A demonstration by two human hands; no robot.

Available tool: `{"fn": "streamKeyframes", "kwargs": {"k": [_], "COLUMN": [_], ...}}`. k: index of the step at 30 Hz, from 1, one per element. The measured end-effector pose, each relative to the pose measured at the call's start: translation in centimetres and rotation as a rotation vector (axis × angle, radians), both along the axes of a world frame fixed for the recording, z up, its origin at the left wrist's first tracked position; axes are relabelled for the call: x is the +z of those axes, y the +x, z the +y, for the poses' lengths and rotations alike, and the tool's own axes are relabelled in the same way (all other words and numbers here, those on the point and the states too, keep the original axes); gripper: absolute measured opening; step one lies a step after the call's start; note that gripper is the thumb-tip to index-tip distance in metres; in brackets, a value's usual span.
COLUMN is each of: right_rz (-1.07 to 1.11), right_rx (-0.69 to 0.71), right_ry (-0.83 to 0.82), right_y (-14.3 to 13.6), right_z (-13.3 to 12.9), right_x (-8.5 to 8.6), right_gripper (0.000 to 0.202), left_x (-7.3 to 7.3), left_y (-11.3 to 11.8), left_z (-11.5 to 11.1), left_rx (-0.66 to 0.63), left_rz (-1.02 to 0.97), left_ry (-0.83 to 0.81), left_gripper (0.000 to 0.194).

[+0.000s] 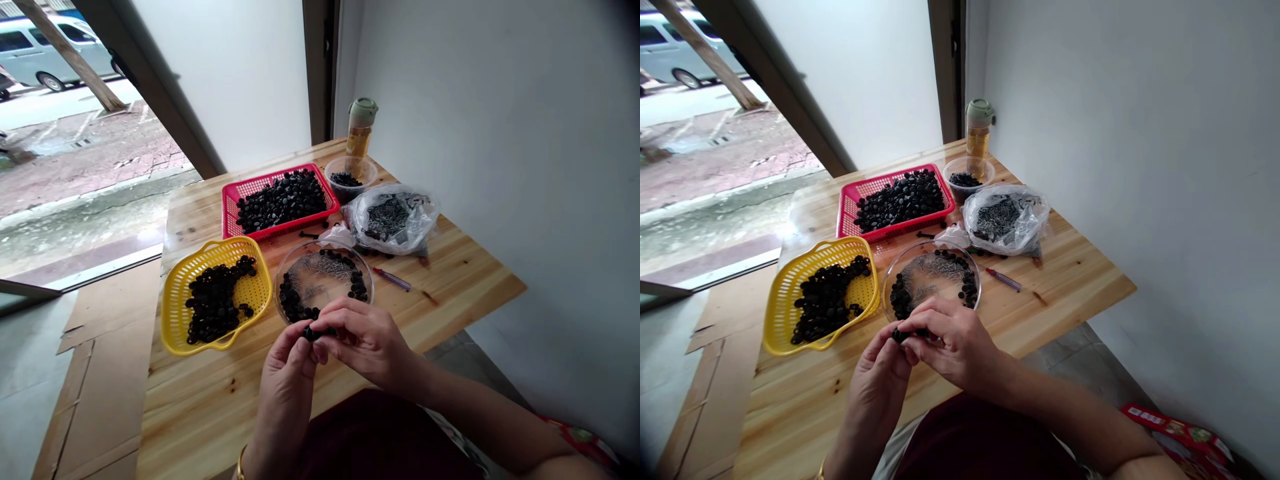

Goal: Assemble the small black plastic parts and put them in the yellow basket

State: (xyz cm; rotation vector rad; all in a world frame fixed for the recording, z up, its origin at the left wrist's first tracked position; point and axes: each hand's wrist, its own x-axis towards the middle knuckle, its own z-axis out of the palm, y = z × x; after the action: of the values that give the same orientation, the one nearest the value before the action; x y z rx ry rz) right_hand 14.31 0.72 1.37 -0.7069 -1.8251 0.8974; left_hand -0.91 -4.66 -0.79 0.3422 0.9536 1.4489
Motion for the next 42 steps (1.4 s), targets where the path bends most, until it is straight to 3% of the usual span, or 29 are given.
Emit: {"fn": "streamKeyframes", "kwargs": {"k": [8, 17, 19, 22, 26, 29, 34, 42], "right_rz": [0.001, 0.086, 0.153, 0.297, 0.416, 0.427, 0.34, 0.43], "right_rx": [-0.009, 0.065, 0.114, 0.26, 0.41, 0.488, 0.583, 0.593], "right_ry": [-0.004, -0.133, -0.225, -0.505, -0.962, -1.155, -1.303, -1.323], "right_y": [0.1, 0.2, 0.2, 0.2, 0.5, 0.8, 1.2, 0.9], "right_z": [-0.2, -0.6, -0.4, 0.2, 1.1, 1.6, 1.8, 1.1], "right_x": [0.0, -1.0, -1.1, -1.0, -0.9, -0.9, -1.0, -1.8], "right_gripper": [0.012, 0.015, 0.013, 0.01, 0.031, 0.043, 0.031, 0.03], "left_x": [-0.1, 0.2, 0.1, -0.2, -0.4, -0.2, 0.4, 0.3], "left_y": [0.4, 0.1, -0.1, -0.5, -0.9, -0.9, -0.8, -0.7], "left_z": [-0.1, -0.2, -0.3, -0.6, -1.0, -1.1, -1.2, -1.3], "left_rx": [0.004, -0.01, -0.026, -0.049, -0.124, -0.142, -0.132, -0.154], "left_rz": [-0.04, 0.106, 0.143, 0.217, 0.397, 0.494, 0.56, 0.538], "left_ry": [-0.006, 0.037, 0.064, 0.134, 0.263, 0.327, 0.317, 0.371], "left_gripper": [0.027, 0.027, 0.026, 0.019, 0.01, 0.01, 0.01, 0.012]}}
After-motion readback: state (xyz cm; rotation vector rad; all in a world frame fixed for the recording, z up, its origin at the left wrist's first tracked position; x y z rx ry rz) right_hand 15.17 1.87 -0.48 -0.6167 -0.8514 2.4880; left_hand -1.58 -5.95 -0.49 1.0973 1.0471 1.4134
